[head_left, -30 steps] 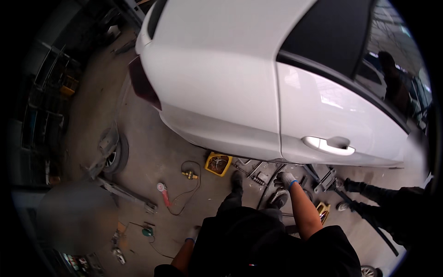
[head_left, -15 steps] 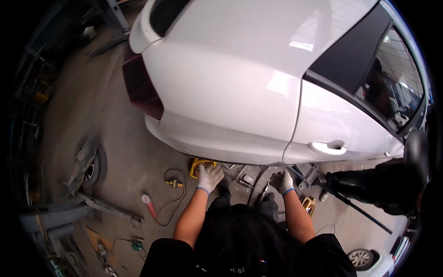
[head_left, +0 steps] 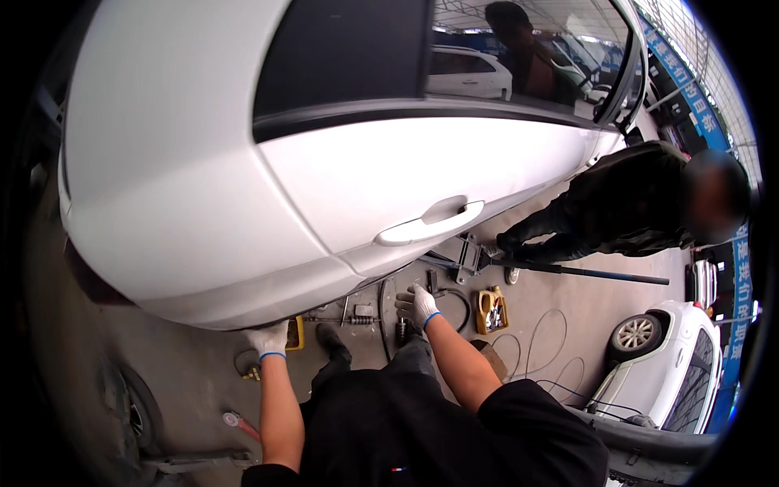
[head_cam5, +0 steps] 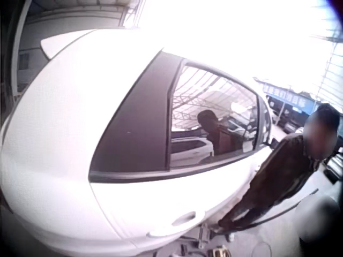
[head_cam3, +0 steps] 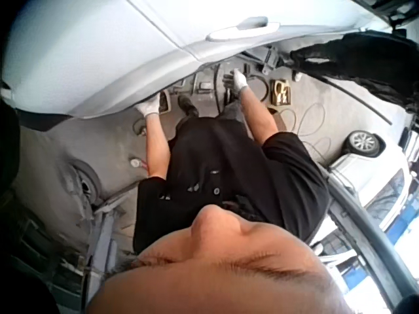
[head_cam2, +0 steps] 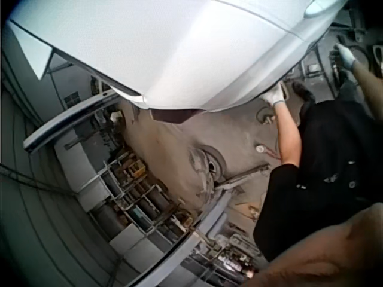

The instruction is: The person kneels beside a white car and uses a metal tool to scrape and smooth the damaged rear bumper area. They repeatedly rub the tool along the edge of the bumper and occasionally wipe the surface with their gloved hand.

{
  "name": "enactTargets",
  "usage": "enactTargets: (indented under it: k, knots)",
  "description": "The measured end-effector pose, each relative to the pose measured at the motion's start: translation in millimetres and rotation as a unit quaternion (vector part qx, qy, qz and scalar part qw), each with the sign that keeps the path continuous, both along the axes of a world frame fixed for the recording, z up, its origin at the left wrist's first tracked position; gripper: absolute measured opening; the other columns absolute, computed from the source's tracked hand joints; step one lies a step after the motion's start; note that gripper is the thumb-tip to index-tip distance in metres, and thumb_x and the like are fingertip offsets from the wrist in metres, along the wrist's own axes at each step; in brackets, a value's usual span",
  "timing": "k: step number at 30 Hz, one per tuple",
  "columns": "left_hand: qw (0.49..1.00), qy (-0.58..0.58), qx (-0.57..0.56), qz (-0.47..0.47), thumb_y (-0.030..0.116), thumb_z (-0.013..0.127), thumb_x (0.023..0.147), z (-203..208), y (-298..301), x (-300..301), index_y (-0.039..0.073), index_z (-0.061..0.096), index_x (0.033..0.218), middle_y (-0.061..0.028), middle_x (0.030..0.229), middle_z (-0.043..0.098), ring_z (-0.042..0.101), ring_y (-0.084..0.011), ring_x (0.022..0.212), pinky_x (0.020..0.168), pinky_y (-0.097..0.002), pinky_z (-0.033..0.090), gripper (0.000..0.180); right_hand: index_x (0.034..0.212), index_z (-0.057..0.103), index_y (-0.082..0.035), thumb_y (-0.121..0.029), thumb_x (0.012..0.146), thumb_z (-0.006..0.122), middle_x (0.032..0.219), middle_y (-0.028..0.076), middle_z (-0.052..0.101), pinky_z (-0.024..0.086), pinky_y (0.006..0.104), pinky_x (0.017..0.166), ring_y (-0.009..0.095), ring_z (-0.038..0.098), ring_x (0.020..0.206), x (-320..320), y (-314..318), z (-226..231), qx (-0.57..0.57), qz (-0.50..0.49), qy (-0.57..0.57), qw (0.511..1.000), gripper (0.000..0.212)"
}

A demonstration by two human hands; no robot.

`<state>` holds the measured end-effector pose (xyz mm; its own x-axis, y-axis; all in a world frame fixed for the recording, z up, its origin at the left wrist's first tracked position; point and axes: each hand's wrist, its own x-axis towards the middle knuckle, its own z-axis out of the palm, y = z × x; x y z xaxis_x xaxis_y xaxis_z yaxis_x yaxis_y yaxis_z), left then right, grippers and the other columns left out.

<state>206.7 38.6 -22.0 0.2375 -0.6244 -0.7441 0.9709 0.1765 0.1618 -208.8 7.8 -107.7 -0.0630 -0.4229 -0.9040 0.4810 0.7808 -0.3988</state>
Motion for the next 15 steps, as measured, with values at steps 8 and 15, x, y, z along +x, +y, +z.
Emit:
enactTargets:
  k: [8, 15]
  knots:
    - [0.985, -0.126, 0.117, 0.001, 0.061, 0.047, 0.092, 4, -3, 8, 0.017, 0.045, 0.146, -0.0104, 0.151, 0.041, 0.037, -0.0332, 0.141, 0.112, -0.0617, 0.032, 0.070, 0.152, 0.026, -0.007, -0.053, 0.101, 0.039, 0.144, 0.026, 0.047, 0.040, 0.0662, 0.102, 0.049, 0.051, 0.124, 32, -52, 6, -0.027, -0.125, -0.118, 0.985, 0.070]
    - [0.972, -0.145, 0.184, 0.025, 0.050, 0.048, 0.095, -13, -15, 6, 0.012, 0.056, 0.135, -0.0122, 0.142, 0.052, 0.048, -0.0345, 0.132, 0.107, -0.0589, 0.041, 0.055, 0.149, 0.033, -0.010, -0.058, 0.103, 0.031, 0.147, 0.022, 0.044, 0.047, 0.0670, 0.097, 0.048, 0.051, 0.125, 39, -63, -26, -0.074, -0.188, -0.172, 0.964, 0.067]
